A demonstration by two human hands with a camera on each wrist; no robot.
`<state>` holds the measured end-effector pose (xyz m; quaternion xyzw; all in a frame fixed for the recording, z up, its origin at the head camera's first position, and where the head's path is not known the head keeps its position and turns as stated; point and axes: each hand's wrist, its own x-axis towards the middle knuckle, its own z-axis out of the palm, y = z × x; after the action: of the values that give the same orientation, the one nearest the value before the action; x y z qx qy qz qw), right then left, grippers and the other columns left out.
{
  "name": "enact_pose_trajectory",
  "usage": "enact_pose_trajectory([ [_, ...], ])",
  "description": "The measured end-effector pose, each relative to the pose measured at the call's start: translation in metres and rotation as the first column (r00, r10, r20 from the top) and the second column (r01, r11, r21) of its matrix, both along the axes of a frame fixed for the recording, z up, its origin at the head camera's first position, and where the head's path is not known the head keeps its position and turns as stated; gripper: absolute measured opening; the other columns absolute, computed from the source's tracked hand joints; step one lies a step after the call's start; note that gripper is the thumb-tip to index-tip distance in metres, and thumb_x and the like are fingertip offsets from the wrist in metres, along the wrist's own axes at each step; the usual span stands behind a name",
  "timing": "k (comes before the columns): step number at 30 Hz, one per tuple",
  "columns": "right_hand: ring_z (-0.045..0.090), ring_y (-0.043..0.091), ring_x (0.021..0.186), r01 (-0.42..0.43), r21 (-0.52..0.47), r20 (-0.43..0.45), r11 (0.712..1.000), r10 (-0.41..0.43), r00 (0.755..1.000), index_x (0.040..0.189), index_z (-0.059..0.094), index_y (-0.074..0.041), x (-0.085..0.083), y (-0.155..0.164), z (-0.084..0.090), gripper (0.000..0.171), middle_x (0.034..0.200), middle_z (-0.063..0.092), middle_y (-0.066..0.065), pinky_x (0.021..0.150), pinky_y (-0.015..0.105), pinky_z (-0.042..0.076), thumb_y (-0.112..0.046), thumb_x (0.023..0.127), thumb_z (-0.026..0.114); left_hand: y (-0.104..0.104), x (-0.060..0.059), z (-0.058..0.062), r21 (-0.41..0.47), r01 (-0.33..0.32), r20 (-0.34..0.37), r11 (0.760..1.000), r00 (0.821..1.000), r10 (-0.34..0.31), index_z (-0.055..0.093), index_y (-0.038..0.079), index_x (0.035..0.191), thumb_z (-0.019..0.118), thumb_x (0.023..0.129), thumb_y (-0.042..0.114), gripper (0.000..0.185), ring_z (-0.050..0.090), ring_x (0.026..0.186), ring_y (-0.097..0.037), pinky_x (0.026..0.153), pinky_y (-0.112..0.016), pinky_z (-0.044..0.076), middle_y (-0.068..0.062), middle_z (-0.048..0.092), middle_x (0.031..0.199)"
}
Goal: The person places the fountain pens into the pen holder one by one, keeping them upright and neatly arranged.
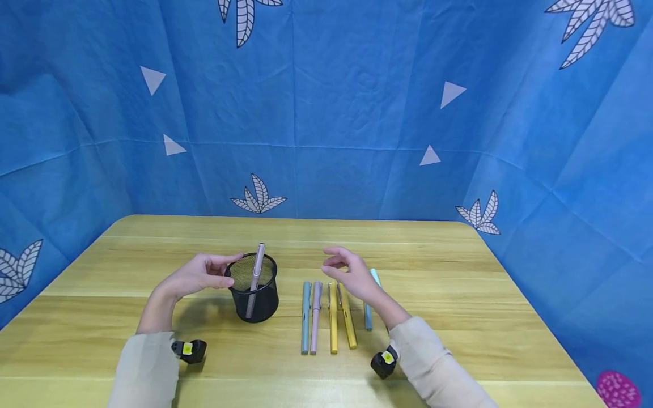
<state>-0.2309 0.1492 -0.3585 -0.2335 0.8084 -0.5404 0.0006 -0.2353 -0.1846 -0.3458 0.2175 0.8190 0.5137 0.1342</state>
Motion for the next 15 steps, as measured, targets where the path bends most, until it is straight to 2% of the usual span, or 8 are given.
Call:
enact_pose_trajectory([
  [9,0.052,0.033,0.095,0.005,0.014,0.035,1.000,-0.005,0.999,0.124,0.044,0.007,0.002,0.012,-0.003,0.040,0.105,0.054,0.024,0.074,0.043,0.047,-0.010,0.089,0.054,0.000,0.000,0.001,-0.005,-0.002,-0.001,1.000,1.000,0.002,0.042,0.001,0.132,0.066,0.080,0.009,0.057,0.034,0.053,-0.012,0.050,-0.023,0.032,-0.002,0.038,0.062],
  [15,0.052,0.031,0.093,0.006,0.026,0.018,1.000,-0.006,1.000,0.124,0.045,0.006,0.000,0.021,-0.007,0.039,0.105,0.054,0.025,0.071,0.031,0.048,-0.007,0.088,0.055,0.000,0.001,0.001,0.002,-0.008,0.009,1.000,1.000,0.008,0.043,0.002,0.132,0.069,0.079,0.015,0.060,0.035,0.056,-0.013,0.052,-0.024,0.033,-0.003,0.039,0.063],
])
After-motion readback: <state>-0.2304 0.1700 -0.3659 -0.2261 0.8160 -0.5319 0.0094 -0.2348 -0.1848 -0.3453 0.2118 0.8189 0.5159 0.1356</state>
